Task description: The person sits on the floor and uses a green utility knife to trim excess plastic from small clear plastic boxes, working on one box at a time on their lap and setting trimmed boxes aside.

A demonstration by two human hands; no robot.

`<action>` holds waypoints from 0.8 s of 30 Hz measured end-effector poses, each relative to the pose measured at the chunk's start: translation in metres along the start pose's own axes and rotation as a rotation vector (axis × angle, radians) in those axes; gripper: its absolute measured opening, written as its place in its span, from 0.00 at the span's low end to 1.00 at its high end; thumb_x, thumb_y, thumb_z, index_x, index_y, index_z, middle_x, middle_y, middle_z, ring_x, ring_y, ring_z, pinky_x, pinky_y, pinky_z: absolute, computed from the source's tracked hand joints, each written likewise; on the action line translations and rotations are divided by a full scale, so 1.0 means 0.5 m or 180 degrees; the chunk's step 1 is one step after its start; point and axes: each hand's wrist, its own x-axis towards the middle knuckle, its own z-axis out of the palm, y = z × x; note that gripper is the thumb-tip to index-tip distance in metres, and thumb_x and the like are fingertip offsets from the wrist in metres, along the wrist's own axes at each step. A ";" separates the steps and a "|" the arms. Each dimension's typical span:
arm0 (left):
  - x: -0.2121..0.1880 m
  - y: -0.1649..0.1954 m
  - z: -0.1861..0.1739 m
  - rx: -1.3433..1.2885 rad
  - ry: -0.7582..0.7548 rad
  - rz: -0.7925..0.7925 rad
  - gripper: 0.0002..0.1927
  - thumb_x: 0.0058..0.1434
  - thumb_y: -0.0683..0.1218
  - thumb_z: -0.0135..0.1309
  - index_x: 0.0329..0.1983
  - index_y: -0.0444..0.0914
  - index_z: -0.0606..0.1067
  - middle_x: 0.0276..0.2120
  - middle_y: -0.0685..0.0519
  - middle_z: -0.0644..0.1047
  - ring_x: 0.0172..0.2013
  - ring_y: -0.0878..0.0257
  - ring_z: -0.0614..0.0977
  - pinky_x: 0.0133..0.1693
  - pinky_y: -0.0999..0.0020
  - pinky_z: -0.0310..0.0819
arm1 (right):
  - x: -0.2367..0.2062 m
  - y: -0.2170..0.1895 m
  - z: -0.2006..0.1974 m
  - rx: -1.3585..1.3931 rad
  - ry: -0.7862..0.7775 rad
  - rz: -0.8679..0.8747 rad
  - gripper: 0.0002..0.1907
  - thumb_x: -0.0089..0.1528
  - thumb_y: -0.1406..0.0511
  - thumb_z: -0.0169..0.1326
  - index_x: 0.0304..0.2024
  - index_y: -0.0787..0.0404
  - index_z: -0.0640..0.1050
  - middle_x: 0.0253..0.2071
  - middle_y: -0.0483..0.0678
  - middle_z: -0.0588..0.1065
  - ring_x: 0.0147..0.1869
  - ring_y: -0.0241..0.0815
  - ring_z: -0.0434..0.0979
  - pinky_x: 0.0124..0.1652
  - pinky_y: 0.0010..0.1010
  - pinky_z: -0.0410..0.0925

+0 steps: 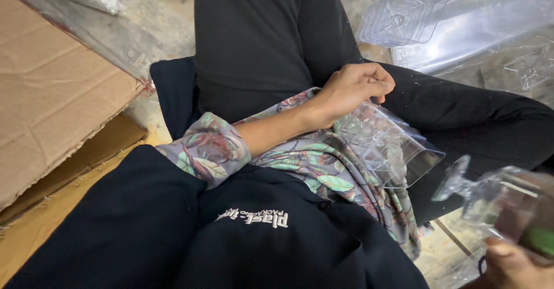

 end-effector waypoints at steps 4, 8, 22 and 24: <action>0.004 -0.010 0.013 -0.0033 0.0144 -0.0156 0.11 0.61 0.48 0.57 0.38 0.36 0.81 0.27 0.54 0.80 0.30 0.70 0.80 0.30 0.71 0.73 | 0.012 -0.004 0.065 -0.2181 0.0402 -0.0288 0.46 0.40 0.73 0.72 0.61 0.66 0.70 0.52 0.59 0.75 0.33 0.43 0.69 0.34 0.31 0.64; 0.000 0.006 0.015 -0.0271 -0.0175 -0.0222 0.19 0.67 0.56 0.55 0.39 0.35 0.82 0.29 0.53 0.79 0.30 0.70 0.79 0.31 0.74 0.71 | 0.058 0.019 0.136 -0.1948 0.0159 -0.1387 0.46 0.43 0.68 0.73 0.60 0.66 0.64 0.58 0.63 0.72 0.61 0.53 0.75 0.57 0.37 0.69; -0.076 0.146 -0.007 -0.0428 -0.2345 -0.0419 0.37 0.59 0.63 0.59 0.67 0.41 0.73 0.47 0.46 0.83 0.21 0.67 0.80 0.24 0.73 0.80 | 0.062 0.091 0.062 0.1373 0.0351 -0.0526 0.42 0.57 0.62 0.75 0.64 0.64 0.63 0.53 0.53 0.71 0.61 0.47 0.77 0.57 0.32 0.72; -0.074 0.144 -0.008 -0.0313 -0.2258 -0.0454 0.36 0.57 0.63 0.59 0.66 0.41 0.73 0.47 0.46 0.83 0.18 0.66 0.80 0.23 0.73 0.80 | 0.061 0.092 0.057 0.1531 0.0375 -0.0394 0.41 0.57 0.62 0.74 0.63 0.64 0.63 0.54 0.58 0.73 0.58 0.47 0.76 0.52 0.29 0.72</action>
